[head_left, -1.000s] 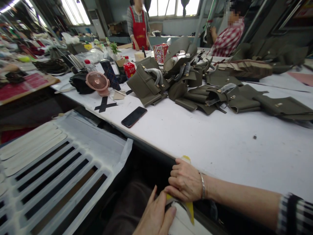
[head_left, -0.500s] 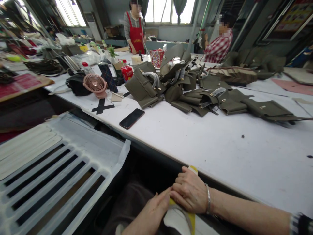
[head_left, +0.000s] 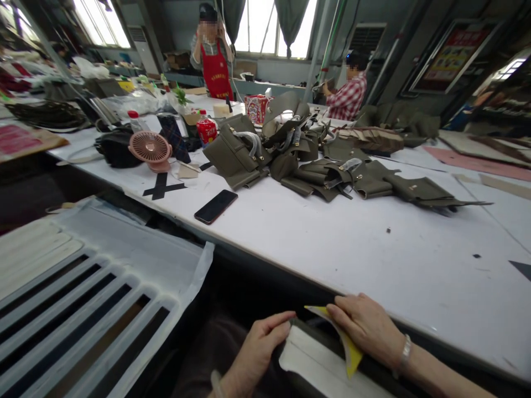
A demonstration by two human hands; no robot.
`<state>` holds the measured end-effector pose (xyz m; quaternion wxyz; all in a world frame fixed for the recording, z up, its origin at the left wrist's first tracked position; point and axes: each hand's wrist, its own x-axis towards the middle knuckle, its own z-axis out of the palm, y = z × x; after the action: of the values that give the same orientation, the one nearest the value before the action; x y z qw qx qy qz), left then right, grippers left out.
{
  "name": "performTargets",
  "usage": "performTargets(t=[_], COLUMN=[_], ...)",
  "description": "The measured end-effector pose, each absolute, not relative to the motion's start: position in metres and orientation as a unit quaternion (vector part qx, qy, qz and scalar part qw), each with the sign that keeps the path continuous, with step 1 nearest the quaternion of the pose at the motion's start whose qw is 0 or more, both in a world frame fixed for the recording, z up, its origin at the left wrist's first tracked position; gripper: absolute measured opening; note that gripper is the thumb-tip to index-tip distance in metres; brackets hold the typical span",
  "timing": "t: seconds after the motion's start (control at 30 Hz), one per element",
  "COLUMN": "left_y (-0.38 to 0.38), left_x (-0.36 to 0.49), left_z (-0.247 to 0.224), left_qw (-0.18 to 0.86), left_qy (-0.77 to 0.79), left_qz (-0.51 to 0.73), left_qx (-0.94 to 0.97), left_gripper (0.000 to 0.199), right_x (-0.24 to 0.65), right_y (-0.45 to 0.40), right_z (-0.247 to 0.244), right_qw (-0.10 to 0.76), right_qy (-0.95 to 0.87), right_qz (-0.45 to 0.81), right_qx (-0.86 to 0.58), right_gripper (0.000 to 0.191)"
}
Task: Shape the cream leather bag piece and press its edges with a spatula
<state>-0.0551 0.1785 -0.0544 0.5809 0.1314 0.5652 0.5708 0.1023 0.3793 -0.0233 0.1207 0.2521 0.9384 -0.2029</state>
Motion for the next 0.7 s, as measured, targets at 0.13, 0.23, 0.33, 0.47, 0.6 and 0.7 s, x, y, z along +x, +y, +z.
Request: performTargets(t=[0.13, 0.23, 0.33, 0.47, 0.6, 0.7], left_y=[0.185, 0.19, 0.192, 0.183, 0.162, 0.152], left_x=[-0.054, -0.054, -0.054, -0.045, -0.023, -0.003], left_z=[-0.06, -0.062, -0.058, -0.06, -0.091, -0.118], left_qw=[0.567, 0.553, 0.54, 0.573, 0.637, 0.695], left_qy=[0.601, 0.616, 0.626, 0.569, 0.459, 0.479], left_qz=[0.546, 0.538, 0.537, 0.584, 0.607, 0.516], left_qx=[0.143, 0.158, 0.17, 0.084, -0.118, -0.146], left_gripper=[0.042, 0.037, 0.035, 0.046, 0.065, 0.077], right_x=[0.121, 0.131, 0.143, 0.166, 0.184, 0.175], right_y=[0.395, 0.401, 0.4, 0.377, 0.317, 0.258], right_z=[-0.01, 0.005, 0.024, 0.045, 0.043, 0.02], right_qw=[0.131, 0.13, 0.081, 0.009, -0.036, -0.031], right_qy=[0.9, 0.855, 0.794, 0.644, 0.441, 0.362], right_qz=[-0.278, -0.39, -0.504, -0.645, -0.787, -0.838], right_qx=[0.31, 0.316, 0.33, 0.412, 0.43, 0.407], right_gripper=[0.048, 0.042, 0.038, 0.044, 0.051, 0.053])
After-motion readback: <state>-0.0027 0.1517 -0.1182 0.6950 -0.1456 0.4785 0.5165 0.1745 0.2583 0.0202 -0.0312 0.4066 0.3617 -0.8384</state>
